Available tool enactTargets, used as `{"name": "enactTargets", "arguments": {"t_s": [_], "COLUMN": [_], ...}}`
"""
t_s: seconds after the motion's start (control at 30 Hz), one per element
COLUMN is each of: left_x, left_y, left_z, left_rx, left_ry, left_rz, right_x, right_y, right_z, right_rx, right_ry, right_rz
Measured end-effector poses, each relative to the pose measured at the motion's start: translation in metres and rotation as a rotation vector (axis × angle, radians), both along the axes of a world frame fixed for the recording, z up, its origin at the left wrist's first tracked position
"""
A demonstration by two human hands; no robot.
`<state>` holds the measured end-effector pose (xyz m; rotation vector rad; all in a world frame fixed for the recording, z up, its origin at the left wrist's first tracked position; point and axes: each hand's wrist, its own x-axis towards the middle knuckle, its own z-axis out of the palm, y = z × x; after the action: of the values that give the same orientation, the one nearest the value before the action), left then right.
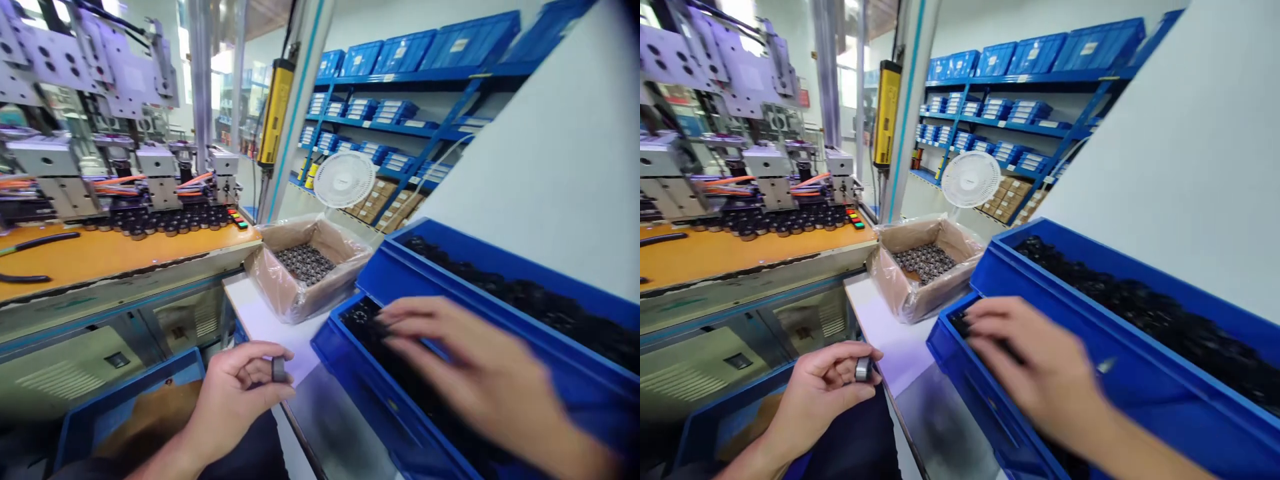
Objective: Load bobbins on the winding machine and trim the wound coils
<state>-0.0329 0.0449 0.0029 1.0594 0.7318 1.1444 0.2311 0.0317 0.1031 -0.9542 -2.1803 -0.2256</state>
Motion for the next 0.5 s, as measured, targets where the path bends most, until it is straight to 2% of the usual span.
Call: {"name": "enactTargets", "arguments": {"t_s": [0.13, 0.2, 0.3, 0.5], "left_x": [0.009, 0.013, 0.018, 0.023], "left_y": [-0.005, -0.007, -0.008, -0.007], "left_z": [-0.001, -0.001, 0.000, 0.000], "left_rx": [0.090, 0.125, 0.158, 0.210], "left_ry": [0.099, 0.114, 0.124, 0.148], "left_rz": [-0.030, -0.054, -0.056, -0.030], "right_x": [-0.044, -0.055, -0.057, -0.050], "right_y": [-0.014, -0.014, -0.010, -0.007], "right_z": [-0.055, -0.073, -0.083, -0.080], "right_rx": [-0.142, -0.157, -0.156, -0.092], "right_ry": [0.141, 0.206, 0.249, 0.250], "right_rz": [0.191, 0.241, 0.312, 0.321]}}
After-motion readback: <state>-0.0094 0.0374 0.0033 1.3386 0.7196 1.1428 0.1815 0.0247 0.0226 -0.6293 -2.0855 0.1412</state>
